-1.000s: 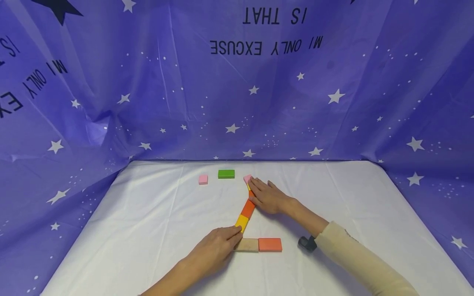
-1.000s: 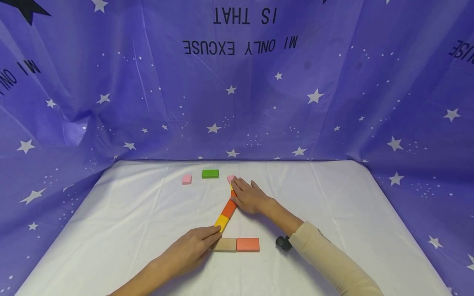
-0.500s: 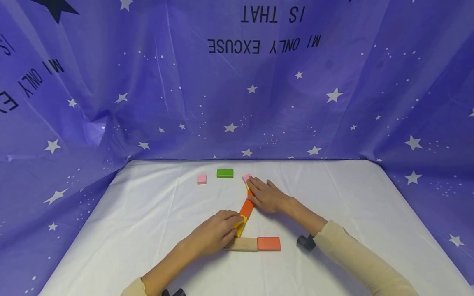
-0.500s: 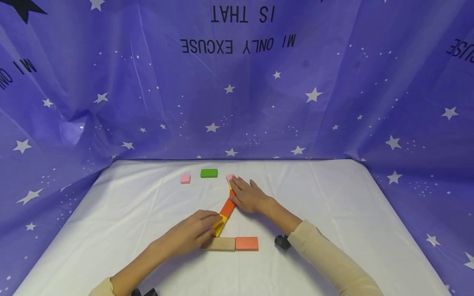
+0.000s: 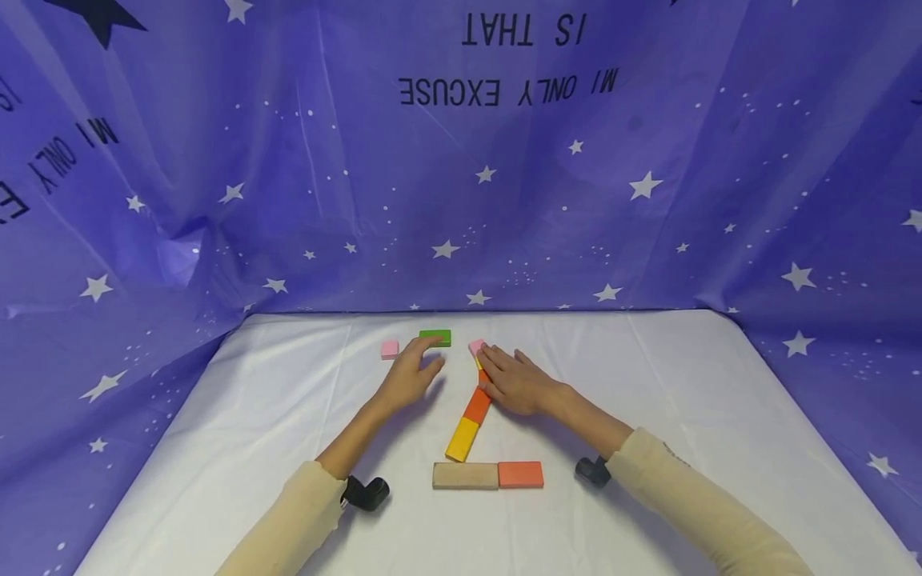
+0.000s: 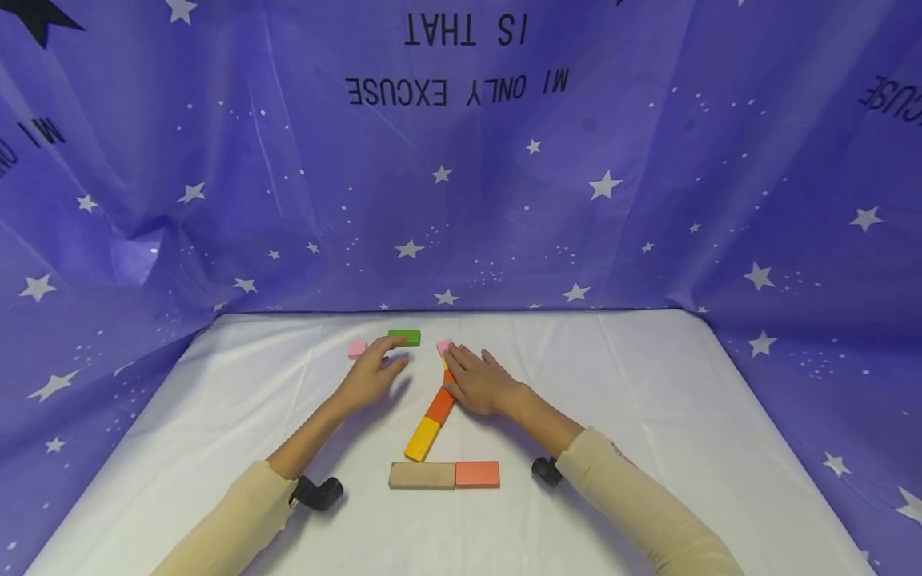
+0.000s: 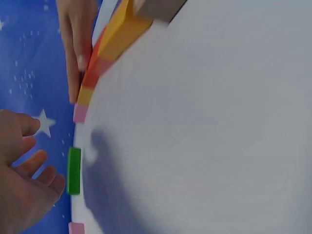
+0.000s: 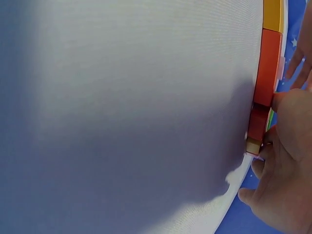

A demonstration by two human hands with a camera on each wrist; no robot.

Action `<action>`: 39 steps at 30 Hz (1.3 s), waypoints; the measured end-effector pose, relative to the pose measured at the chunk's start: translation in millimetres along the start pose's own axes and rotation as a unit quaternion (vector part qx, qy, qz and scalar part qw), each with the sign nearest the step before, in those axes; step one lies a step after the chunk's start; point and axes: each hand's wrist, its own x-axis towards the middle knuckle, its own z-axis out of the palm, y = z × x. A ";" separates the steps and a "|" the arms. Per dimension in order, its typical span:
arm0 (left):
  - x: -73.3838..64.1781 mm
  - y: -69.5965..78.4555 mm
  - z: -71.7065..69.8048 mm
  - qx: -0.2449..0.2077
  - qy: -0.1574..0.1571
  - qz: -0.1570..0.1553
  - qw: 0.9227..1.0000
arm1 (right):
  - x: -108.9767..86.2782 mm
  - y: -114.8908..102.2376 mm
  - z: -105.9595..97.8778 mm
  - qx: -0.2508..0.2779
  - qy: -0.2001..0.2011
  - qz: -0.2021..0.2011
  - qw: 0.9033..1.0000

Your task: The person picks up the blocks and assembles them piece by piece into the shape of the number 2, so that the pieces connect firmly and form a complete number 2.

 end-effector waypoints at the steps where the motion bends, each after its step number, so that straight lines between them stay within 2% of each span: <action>1: 4.4 -3.6 -0.1 -0.003 0.002 -0.007 1.000 | -0.1 -0.1 -0.1 0.000 0.000 0.000 1.000; 7: 25.0 -19.5 0.2 -0.002 0.005 -0.024 1.000 | 1.8 0.2 3.2 -0.006 -0.007 0.006 1.000; 15: 39.7 -31.2 2.9 0.039 0.005 -0.024 0.999 | 1.3 -4.0 -1.6 -0.010 -0.008 0.006 1.000; 25: 45.8 -33.9 8.2 0.113 -0.021 -0.035 0.993 | 0.7 -4.8 -4.3 -0.023 -0.016 0.011 1.000; 33: 46.9 -33.4 10.8 0.102 -0.013 -0.062 0.993 | 0.5 -3.9 -3.5 -0.019 -0.018 0.010 1.000; 39: 49.1 -28.0 14.7 0.093 -0.024 -0.043 0.994 | -0.6 -3.9 -4.5 -0.015 -0.013 0.010 1.000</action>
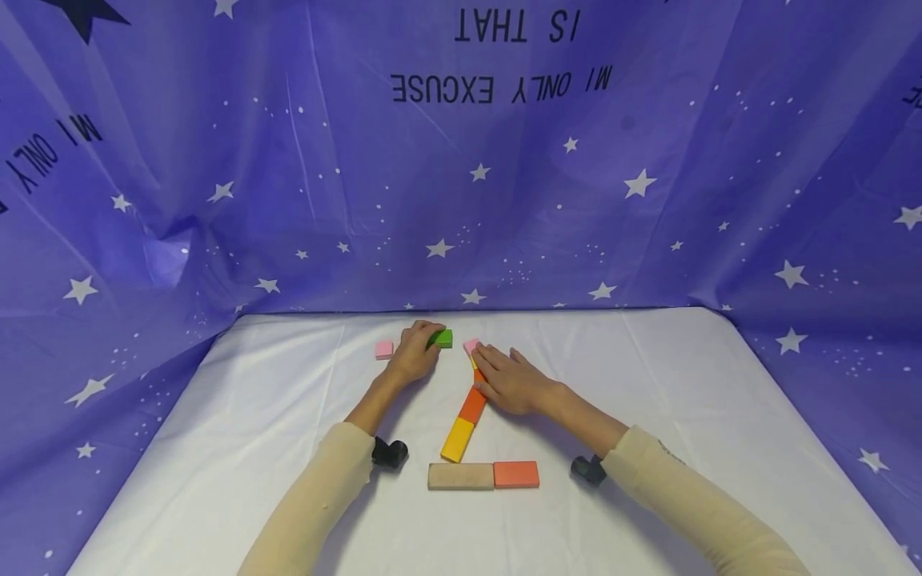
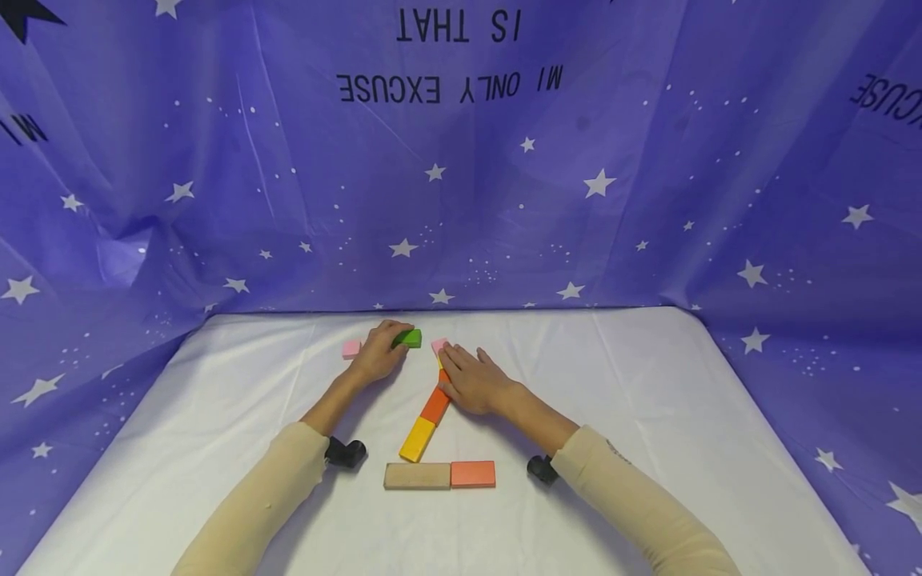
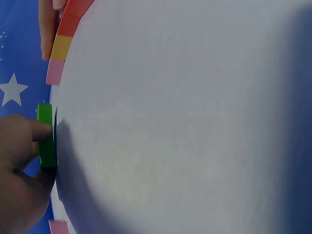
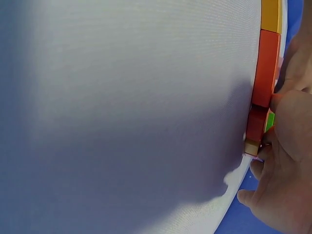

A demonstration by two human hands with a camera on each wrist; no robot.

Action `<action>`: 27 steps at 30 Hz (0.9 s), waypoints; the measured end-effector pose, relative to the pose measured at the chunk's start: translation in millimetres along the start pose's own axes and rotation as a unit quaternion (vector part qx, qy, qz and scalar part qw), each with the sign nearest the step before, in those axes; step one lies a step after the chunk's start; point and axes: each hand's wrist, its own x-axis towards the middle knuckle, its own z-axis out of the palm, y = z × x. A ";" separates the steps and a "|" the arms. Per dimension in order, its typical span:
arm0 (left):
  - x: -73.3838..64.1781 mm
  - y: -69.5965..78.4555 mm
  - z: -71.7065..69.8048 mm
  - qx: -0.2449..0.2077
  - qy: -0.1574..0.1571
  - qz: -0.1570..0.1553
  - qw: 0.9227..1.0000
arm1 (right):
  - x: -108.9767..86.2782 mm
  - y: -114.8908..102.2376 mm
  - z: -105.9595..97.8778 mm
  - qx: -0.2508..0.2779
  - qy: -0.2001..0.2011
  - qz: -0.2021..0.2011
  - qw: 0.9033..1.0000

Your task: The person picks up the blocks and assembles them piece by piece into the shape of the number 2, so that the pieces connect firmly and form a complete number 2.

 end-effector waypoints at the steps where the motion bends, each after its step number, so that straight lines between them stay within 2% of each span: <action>1: 0.3 1.2 0.7 0.003 -0.002 0.004 1.000 | -0.2 -0.2 -0.3 0.001 0.001 -0.001 1.000; 10: 4.9 11.0 7.7 0.023 -0.016 0.014 1.000 | 2.4 1.1 1.1 -0.003 0.002 -0.001 1.000; 17: 4.9 12.8 11.9 0.049 -0.018 0.013 0.999 | 2.7 0.2 -0.9 -0.009 -0.006 0.002 1.000; 27: 6.4 11.6 13.5 0.056 -0.012 0.008 0.998 | 1.6 -0.9 -2.4 -0.008 -0.011 0.003 1.000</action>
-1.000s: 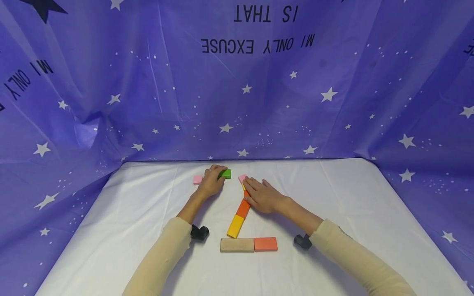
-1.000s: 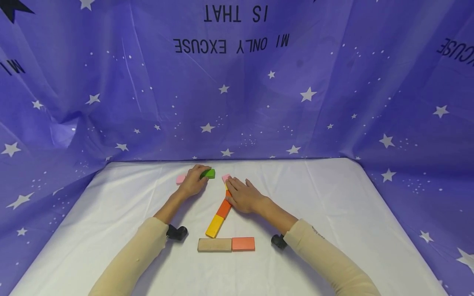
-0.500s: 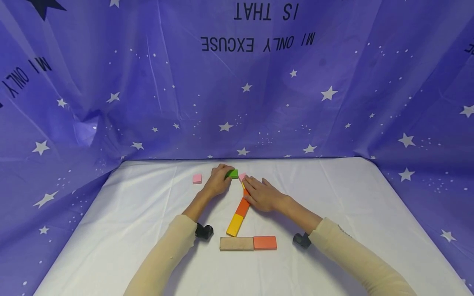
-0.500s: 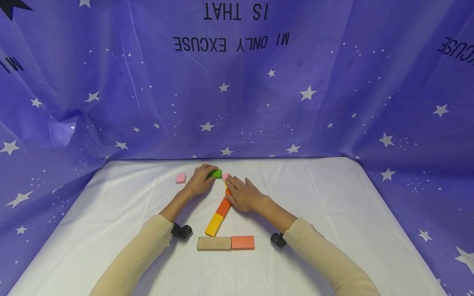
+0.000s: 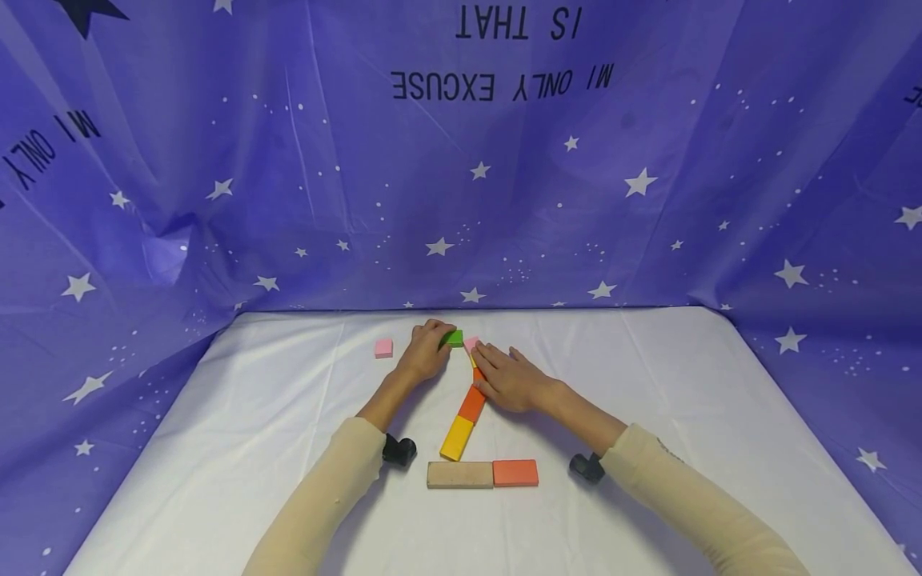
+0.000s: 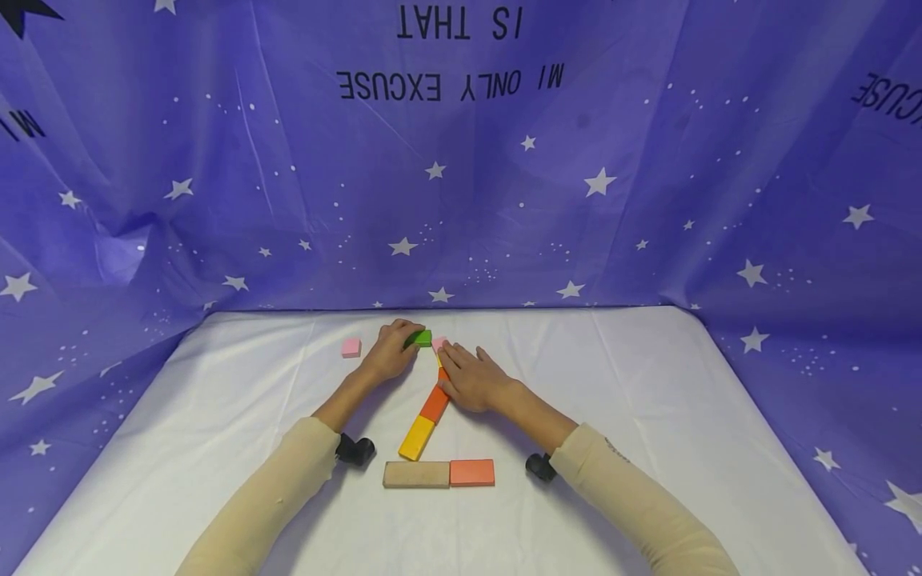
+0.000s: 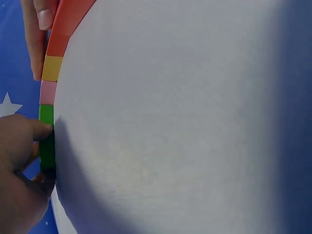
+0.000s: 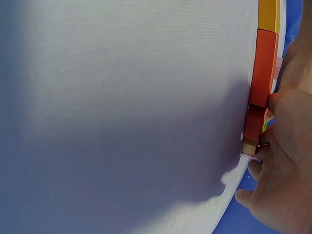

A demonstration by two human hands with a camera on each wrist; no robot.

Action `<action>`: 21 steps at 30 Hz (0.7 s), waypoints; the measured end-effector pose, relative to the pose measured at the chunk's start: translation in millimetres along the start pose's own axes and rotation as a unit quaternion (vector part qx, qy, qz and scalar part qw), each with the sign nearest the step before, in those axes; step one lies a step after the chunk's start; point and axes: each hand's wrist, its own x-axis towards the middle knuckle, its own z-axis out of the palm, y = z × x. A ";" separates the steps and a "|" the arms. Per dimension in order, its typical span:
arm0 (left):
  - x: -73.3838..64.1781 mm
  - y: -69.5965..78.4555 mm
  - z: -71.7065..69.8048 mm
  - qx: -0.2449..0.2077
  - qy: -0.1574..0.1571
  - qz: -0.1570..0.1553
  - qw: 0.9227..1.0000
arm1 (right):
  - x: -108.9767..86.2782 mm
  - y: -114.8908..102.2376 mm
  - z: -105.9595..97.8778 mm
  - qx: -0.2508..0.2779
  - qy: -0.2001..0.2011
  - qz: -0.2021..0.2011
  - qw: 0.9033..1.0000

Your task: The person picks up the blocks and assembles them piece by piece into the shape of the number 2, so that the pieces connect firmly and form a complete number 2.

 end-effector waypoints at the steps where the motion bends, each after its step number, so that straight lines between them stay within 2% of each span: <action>1: 0.4 -0.4 0.4 0.000 0.000 0.000 1.000 | -0.1 0.0 0.0 0.000 0.001 -0.001 1.000; 17: 3.3 2.3 0.7 0.007 0.001 -0.015 1.000 | -1.3 -2.3 -3.9 -0.004 0.000 0.000 1.000; 21: 3.2 2.0 0.7 0.010 0.007 -0.009 1.000 | -0.2 -1.6 -3.0 -0.011 -0.006 0.005 1.000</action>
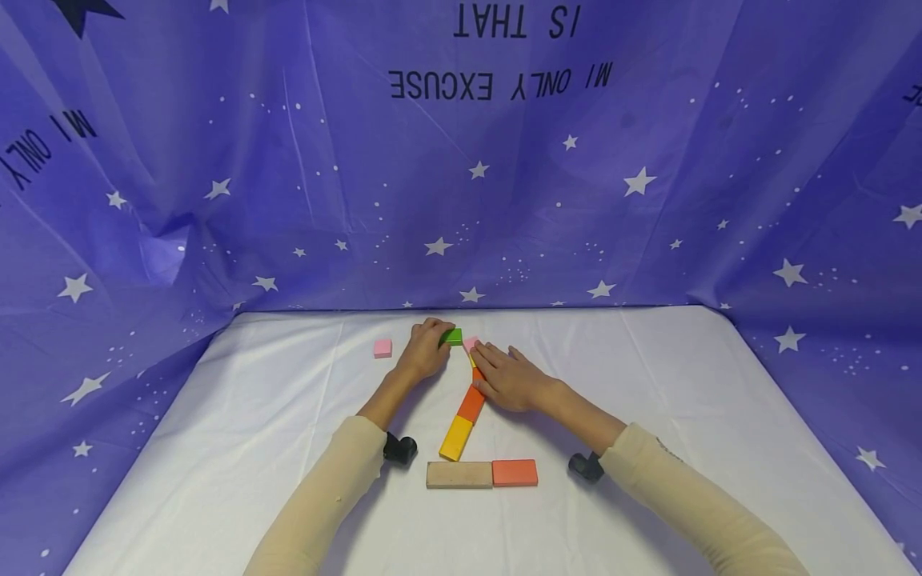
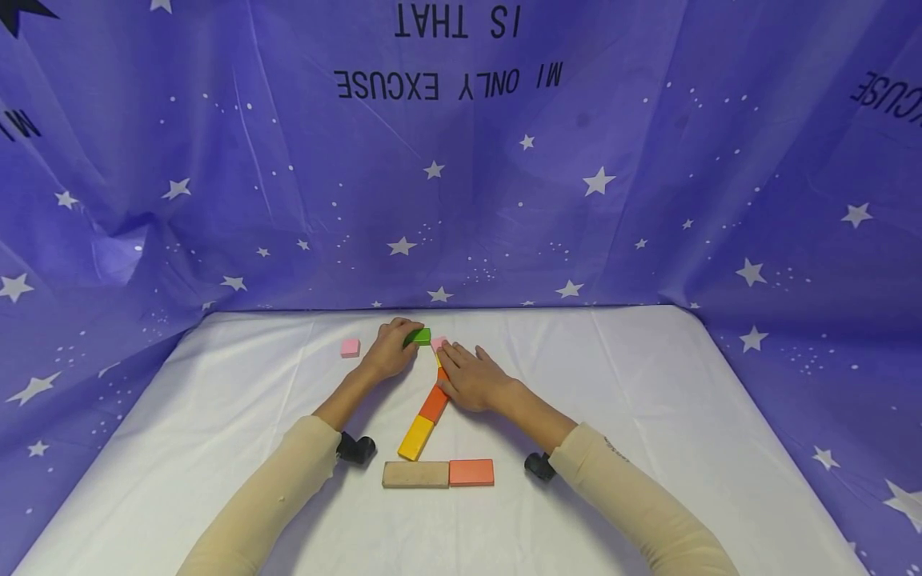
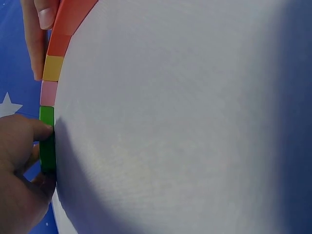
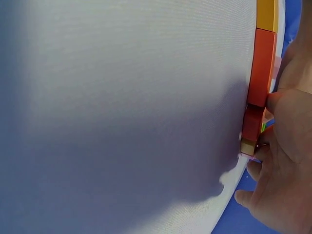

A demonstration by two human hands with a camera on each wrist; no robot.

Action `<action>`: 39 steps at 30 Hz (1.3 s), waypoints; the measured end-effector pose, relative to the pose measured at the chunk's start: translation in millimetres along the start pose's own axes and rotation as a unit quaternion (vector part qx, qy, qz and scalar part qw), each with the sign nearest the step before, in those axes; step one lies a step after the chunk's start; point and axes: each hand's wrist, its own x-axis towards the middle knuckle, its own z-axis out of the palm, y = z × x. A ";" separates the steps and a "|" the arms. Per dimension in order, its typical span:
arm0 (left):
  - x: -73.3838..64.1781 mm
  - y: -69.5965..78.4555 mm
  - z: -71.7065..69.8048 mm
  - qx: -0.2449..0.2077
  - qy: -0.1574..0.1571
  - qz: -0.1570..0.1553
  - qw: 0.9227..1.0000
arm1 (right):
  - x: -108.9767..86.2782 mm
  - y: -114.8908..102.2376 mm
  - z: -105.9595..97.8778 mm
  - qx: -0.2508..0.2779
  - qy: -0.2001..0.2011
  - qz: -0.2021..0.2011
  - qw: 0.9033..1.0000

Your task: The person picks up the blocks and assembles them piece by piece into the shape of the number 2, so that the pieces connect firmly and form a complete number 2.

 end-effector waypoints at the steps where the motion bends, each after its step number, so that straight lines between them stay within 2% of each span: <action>1: -0.2 0.1 -0.1 0.001 0.001 0.002 1.000 | 0.2 0.1 0.3 -0.002 -0.003 0.002 1.000; 13: -1.8 -0.1 -0.3 0.000 0.013 0.017 1.000 | 1.3 0.7 0.3 0.000 -0.004 0.003 1.000; 24: -2.6 -0.7 -2.6 0.004 -0.001 0.011 1.000 | 1.9 0.8 1.0 0.000 0.000 0.002 1.000; 29: -4.4 -2.2 -11.1 -0.005 -0.007 0.023 1.000 | 3.5 1.4 2.5 0.002 -0.006 0.009 1.000; 32: -7.4 -6.3 -19.7 -0.015 0.001 0.044 0.999 | 3.2 1.3 2.7 0.003 -0.009 0.011 1.000; 36: -13.9 -17.0 -34.0 -0.039 0.022 0.083 0.996 | 1.5 0.5 0.9 0.002 -0.012 0.009 1.000; 39: -19.0 -29.2 -44.1 -0.056 0.039 0.097 0.993 | 0.5 0.6 0.1 0.003 -0.011 0.007 1.000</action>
